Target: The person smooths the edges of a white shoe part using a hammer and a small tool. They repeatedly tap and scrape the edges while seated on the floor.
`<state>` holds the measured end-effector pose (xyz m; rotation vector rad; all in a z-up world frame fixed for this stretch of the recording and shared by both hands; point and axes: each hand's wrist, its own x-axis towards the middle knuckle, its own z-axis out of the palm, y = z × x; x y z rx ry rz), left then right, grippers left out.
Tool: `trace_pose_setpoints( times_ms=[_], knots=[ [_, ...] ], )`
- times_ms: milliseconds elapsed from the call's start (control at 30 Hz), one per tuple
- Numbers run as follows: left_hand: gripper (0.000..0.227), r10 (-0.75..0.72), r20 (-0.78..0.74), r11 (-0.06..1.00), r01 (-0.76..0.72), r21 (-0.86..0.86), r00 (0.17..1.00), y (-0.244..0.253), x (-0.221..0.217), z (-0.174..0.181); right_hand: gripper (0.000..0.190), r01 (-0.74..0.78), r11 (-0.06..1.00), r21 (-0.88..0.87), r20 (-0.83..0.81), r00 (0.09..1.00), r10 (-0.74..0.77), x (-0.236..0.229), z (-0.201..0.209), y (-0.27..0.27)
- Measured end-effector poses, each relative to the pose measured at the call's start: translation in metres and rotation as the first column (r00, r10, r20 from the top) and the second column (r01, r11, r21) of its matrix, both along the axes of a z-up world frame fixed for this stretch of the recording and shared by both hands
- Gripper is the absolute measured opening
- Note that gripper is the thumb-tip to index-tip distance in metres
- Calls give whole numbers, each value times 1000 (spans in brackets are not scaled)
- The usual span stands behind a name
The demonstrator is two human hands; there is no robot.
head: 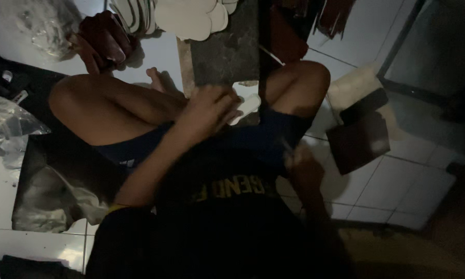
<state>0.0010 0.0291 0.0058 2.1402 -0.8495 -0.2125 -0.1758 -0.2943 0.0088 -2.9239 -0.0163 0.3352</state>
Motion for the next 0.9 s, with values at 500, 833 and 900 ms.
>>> trace_pose_setpoints(
  times_ms=[500, 833, 900],
  knots=[
    [72, 512, -384, 575, -638, -511, 769, 4, 148, -88, 34, -182, 891, 416, 378, 926, 12, 159, 28, 61],
    [72, 521, 129, 851, -504, -147, 844, 0, 126, -67, 34, -210, 836, 508, 333, 942, 34, 177, 22, 76],
    [64, 582, 41, 767, -531, -360, 812, -2, 115, -59, 31, -240, 822, 517, 339, 939, 61, 165, 20, 66]
  ],
)
